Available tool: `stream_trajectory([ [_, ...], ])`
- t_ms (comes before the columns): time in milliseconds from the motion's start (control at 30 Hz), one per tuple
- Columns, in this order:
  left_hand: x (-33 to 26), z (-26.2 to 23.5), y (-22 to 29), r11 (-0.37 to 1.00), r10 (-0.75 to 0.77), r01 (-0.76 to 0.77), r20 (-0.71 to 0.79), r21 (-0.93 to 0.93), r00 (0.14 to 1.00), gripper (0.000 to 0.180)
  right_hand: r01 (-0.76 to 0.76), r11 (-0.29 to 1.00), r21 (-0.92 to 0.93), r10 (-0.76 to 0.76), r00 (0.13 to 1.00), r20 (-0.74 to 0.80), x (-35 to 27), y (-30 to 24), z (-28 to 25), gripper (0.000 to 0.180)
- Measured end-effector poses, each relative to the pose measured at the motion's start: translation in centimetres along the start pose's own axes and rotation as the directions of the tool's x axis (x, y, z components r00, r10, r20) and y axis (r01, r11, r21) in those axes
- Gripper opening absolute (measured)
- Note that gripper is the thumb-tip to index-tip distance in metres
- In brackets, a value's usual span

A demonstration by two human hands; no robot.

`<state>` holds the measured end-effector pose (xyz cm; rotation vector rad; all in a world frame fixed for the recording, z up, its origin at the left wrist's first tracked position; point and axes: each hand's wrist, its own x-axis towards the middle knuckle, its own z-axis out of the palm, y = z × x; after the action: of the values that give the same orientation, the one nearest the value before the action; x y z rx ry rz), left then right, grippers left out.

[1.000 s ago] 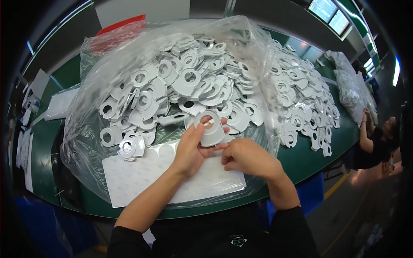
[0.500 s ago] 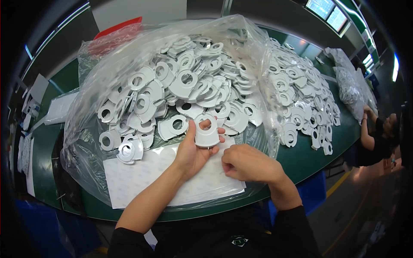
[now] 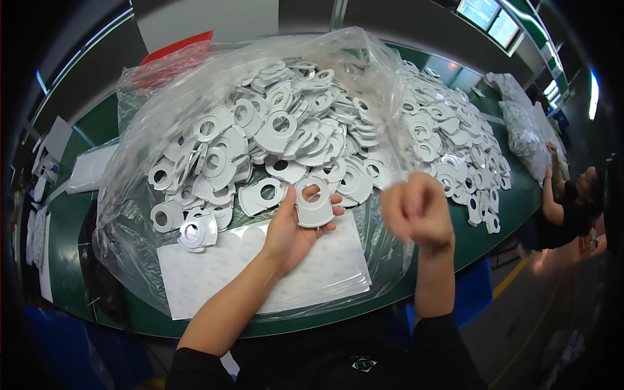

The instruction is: Applying circular adhesive stickers to small metal plate components on an assembly line.

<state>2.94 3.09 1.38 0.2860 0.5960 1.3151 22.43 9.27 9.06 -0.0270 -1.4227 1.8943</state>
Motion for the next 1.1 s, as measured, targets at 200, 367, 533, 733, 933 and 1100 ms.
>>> stream_trajectory([
  [200,0.0,-1.2,-0.4,0.999,-0.038,0.038,0.112,0.001,0.993,0.062,-0.281,0.862,-0.421,0.111,0.917,-0.384,1.9,5.7,0.2,0.011],
  [367,0.0,-1.1,-0.6,0.997,0.004,-0.01,0.078,0.08,0.997,0.063,-0.313,0.896,-0.315,0.187,0.909,-0.372,1.8,7.0,-0.3,0.013],
  [533,0.0,-1.0,-0.6,0.997,0.01,-0.015,0.057,0.079,0.998,0.062,-0.321,0.89,-0.323,0.196,0.911,-0.364,1.9,6.9,-0.3,0.015],
  [733,0.1,-1.1,-0.6,0.998,-0.004,0.0,0.057,0.067,0.998,0.061,-0.327,0.884,-0.335,0.199,0.91,-0.363,1.9,6.9,-0.5,0.016],
  [933,0.1,-1.1,-0.6,0.997,-0.005,-0.003,0.09,0.083,0.996,0.061,-0.33,0.883,-0.335,0.204,0.91,-0.361,1.9,6.9,-0.7,0.017],
  [1100,-0.1,-0.8,-0.5,0.996,-0.007,0.0,0.073,0.092,0.997,0.061,-0.332,0.876,-0.349,0.199,0.909,-0.366,1.9,6.9,-0.7,0.018],
])
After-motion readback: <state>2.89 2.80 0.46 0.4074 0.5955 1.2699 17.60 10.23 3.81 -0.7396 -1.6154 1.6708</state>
